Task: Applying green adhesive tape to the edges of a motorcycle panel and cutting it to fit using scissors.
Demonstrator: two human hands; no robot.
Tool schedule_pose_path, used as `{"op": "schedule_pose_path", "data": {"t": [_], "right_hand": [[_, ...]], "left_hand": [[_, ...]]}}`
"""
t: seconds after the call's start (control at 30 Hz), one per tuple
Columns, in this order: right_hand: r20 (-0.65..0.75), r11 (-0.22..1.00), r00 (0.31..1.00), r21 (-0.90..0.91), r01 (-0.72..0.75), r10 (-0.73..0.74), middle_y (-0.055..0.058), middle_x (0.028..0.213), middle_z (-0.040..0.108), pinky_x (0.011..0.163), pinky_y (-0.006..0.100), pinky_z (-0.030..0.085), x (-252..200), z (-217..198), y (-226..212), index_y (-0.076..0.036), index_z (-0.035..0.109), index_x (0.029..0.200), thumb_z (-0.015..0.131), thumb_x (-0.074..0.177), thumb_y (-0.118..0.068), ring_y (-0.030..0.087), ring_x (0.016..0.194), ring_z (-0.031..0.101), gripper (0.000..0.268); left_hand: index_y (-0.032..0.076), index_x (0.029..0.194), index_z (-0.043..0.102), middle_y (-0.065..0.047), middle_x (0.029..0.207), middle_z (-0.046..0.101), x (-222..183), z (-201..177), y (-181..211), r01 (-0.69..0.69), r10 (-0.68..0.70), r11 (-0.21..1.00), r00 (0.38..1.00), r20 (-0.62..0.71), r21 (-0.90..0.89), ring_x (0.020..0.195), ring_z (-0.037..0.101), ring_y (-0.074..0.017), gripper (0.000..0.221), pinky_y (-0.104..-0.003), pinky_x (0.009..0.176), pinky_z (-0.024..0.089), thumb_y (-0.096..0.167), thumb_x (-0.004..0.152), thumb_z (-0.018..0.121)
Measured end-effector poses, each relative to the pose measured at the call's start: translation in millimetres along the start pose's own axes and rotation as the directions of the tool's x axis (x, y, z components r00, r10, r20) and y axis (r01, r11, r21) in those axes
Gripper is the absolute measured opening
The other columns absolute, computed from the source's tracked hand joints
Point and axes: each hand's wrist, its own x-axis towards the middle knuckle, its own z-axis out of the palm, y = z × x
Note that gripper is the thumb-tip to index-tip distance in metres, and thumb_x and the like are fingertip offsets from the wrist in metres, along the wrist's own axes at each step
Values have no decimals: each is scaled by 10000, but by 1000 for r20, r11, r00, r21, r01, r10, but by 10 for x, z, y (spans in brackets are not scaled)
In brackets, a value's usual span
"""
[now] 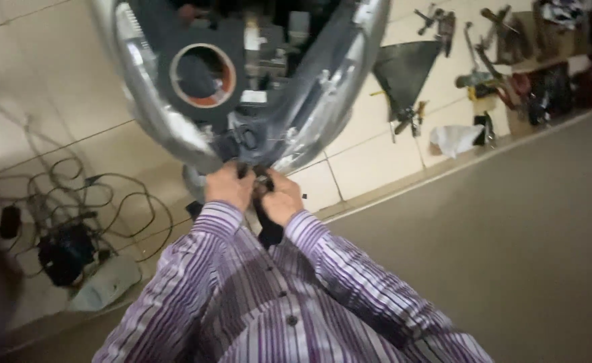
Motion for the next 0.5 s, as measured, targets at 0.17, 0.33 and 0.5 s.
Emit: {"op": "schedule_pose_path", "data": {"t": [0.17, 0.33, 0.5], "right_hand": [[16, 995, 996, 45, 88, -89, 145, 996, 759, 950, 427, 549, -39, -36, -7, -106, 663, 1148, 675, 920, -212, 316, 1016, 721, 252], [-11, 991, 996, 100, 92, -91, 102, 980, 759, 918, 389, 555, -77, 17, 61, -137, 644, 1159, 679, 934, -242, 269, 996, 726, 250], [103, 989, 992, 136, 62, -76, 63, 1011, 739, 901, 307, 546, -39, 56, 164, -165, 584, 1231, 646, 969, -205, 188, 967, 715, 272]], "left_hand": [[115, 1140, 717, -137, 1027, 776, 21, -33, -23, 16, -18, 999, 999, 27, 47, 1020, 740, -314, 403, -442, 894, 592, 427, 932, 570], [161, 1219, 708, -124, 1081, 770, 73, -21, -10, 77, -80, 996, 994, 76, 49, 1055, 726, -312, 495, -449, 898, 589, 519, 904, 573], [207, 1187, 749, -96, 1133, 763, -244, -356, 235, -157, 93, 881, 982, 162, 447, 1085, 735, -274, 394, -405, 934, 593, 421, 943, 526]]}}
